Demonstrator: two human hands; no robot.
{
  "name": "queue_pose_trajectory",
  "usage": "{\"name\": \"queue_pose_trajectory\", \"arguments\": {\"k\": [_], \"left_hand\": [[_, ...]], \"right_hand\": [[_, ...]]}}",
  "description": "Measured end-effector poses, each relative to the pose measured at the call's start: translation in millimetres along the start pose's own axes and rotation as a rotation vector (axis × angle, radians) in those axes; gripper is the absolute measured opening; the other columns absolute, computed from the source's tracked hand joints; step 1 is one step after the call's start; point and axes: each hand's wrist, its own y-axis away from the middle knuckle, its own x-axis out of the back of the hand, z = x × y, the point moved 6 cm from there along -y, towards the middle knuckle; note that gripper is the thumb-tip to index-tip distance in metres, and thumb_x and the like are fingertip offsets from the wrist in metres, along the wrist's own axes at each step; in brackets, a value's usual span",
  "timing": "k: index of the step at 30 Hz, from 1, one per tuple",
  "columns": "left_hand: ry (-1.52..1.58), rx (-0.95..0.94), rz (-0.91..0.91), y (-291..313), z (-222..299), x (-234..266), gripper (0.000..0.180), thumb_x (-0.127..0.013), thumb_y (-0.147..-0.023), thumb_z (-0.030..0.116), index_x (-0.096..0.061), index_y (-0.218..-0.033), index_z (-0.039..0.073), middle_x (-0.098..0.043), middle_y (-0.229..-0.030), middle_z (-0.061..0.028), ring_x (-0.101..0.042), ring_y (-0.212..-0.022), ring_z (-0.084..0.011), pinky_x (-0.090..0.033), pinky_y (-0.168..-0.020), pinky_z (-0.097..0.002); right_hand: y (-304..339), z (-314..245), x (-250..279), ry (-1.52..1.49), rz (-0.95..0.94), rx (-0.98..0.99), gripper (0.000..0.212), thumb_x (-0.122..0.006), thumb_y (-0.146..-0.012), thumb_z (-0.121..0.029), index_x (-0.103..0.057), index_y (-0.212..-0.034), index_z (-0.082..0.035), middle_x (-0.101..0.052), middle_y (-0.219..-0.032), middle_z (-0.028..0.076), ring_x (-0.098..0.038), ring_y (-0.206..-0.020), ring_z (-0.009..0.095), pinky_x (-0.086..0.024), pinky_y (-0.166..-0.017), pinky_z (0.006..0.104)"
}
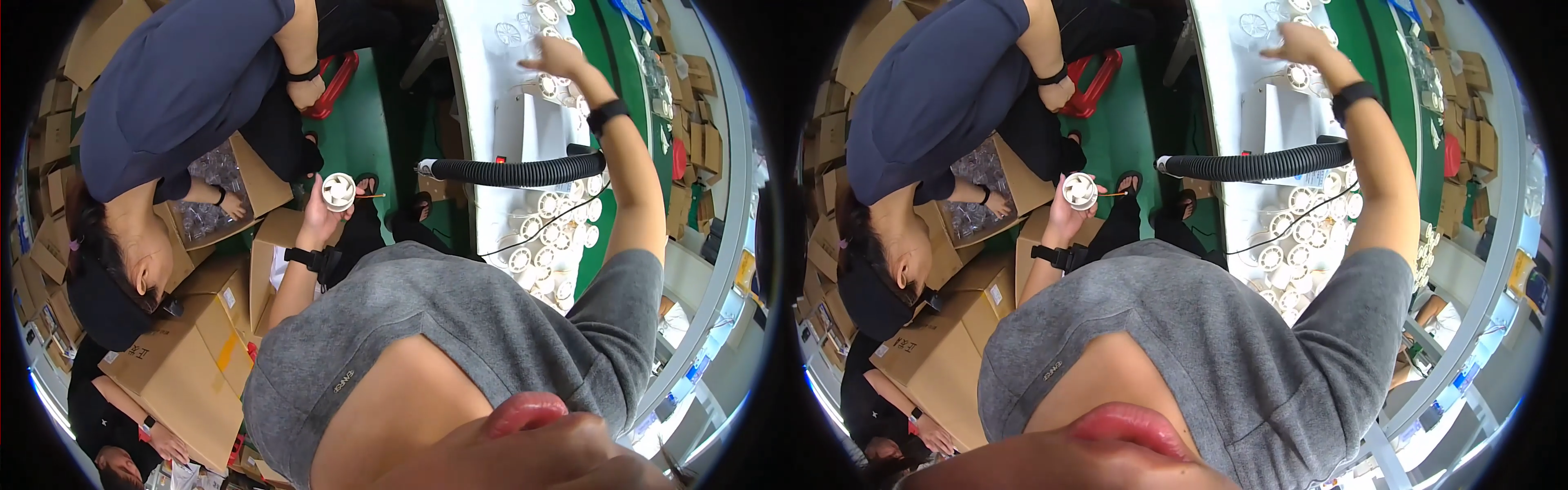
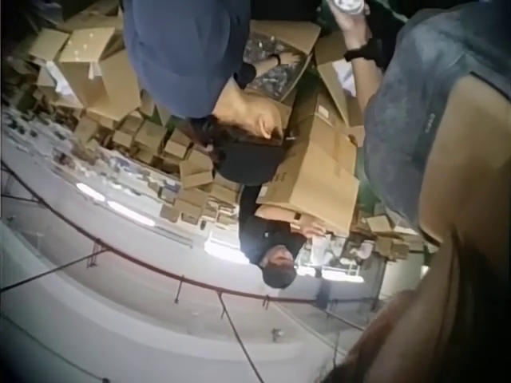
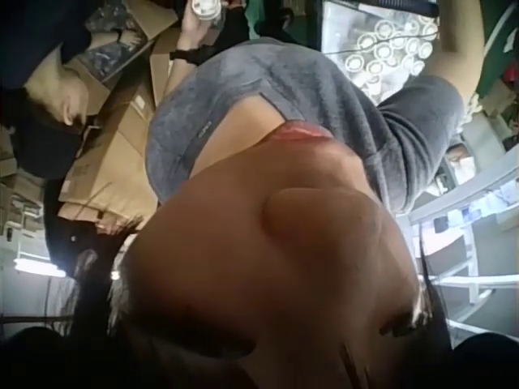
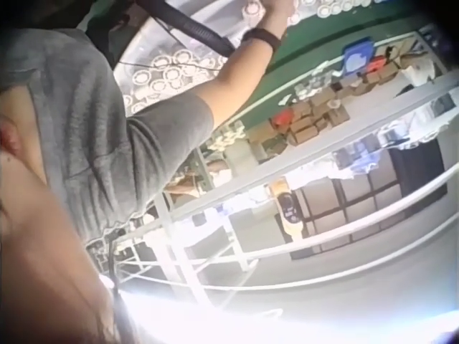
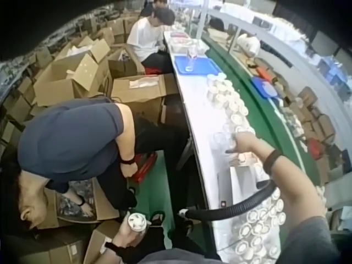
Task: The person picks up a white cylindrical component and a clear plastic cover, fits the cover over the component, and presses them together. They then place the assembled unit onto the table and repeat the process.
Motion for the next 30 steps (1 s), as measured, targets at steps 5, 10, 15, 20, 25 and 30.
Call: {"name": "queue_pose_trajectory", "arguments": {"k": [5, 10, 15, 20, 25, 30], "left_hand": [[-0.048, 0.035, 0.057, -25.9, 13.5, -27.9, 0.046, -0.026, -0.085, 0.036, -0.04, -0.112, 0.002, -0.052, -0.099, -0.0211, -0.053, -0.076, -0.0205, -0.045, -0.065, -0.0289], [-0.164, 0.06, 0.092, -44.9, 29.4, -60.4, 0.051, -0.025, -0.085, 0.04, -0.039, -0.113, 0.0, -0.051, -0.101, -0.0204, -0.054, -0.081, -0.0222, -0.046, -0.067, -0.0314], [-0.044, 0.242, -0.224, -50.5, 26.0, -69.3, 0.045, -0.026, -0.084, 0.035, -0.042, -0.111, 0.002, -0.053, -0.1, -0.0175, -0.053, -0.088, -0.0234, -0.044, -0.075, -0.0343], [-0.045, 0.28, -0.099, -36.2, 16.0, -64.2, 0.046, -0.025, -0.085, 0.034, -0.042, -0.11, 0.0, -0.052, -0.103, -0.0154, -0.051, -0.092, -0.0246, -0.043, -0.078, -0.036], [0.035, 0.179, 0.164, -5.2, 29.9, -68.0, 0.048, -0.026, -0.086, 0.038, -0.041, -0.111, 0.0, -0.046, -0.11, -0.0179, -0.047, -0.099, -0.0275, -0.043, -0.078, -0.0366], [0.047, 0.05, 0.136, 19.4, 38.0, -65.5, 0.045, -0.029, -0.086, 0.037, -0.043, -0.109, 0.001, -0.044, -0.113, -0.0187, -0.047, -0.099, -0.0319, -0.044, -0.076, -0.0363]], "right_hand": [[117.4, 59.8, 87.5, -0.979, 0.299, -0.106, 0.043, -0.048, -0.076, -0.039, -0.05, -0.098, -0.002, -0.054, -0.082, 0.003, -0.048, -0.065, 0.009, -0.039, -0.054, 0.0211], [265.5, -22.9, 137.5, -1.795, 0.561, 0.207, 0.054, -0.038, -0.078, -0.049, -0.041, -0.106, -0.002, -0.054, -0.074, 0.008, -0.052, -0.055, 0.013, -0.041, -0.045, 0.0214], [300.5, -155.2, 49.2, -2.487, 0.121, 0.499, 0.055, -0.039, -0.076, -0.053, -0.04, -0.1, -0.004, -0.049, -0.063, 0.013, -0.043, -0.039, 0.016, -0.037, -0.034, 0.0238], [257.9, -254.6, -72.9, -3.172, -0.242, 0.187, 0.049, -0.046, -0.073, -0.042, -0.043, -0.099, 0.0, -0.047, -0.092, 0.021, -0.048, -0.067, 0.022, -0.042, -0.053, 0.0264], [177.8, -292.2, -173.1, -3.14, -0.314, -0.077, 0.043, -0.042, -0.077, -0.037, -0.045, -0.099, 0.001, -0.052, -0.093, 0.018, -0.052, -0.075, 0.027, -0.042, -0.055, 0.0279], [97.5, -306.0, -214.8, -3.166, -0.24, -0.224, 0.041, -0.038, -0.079, -0.038, -0.045, -0.097, -0.001, -0.053, -0.088, 0.019, -0.053, -0.072, 0.03, -0.045, -0.057, 0.0302]]}}
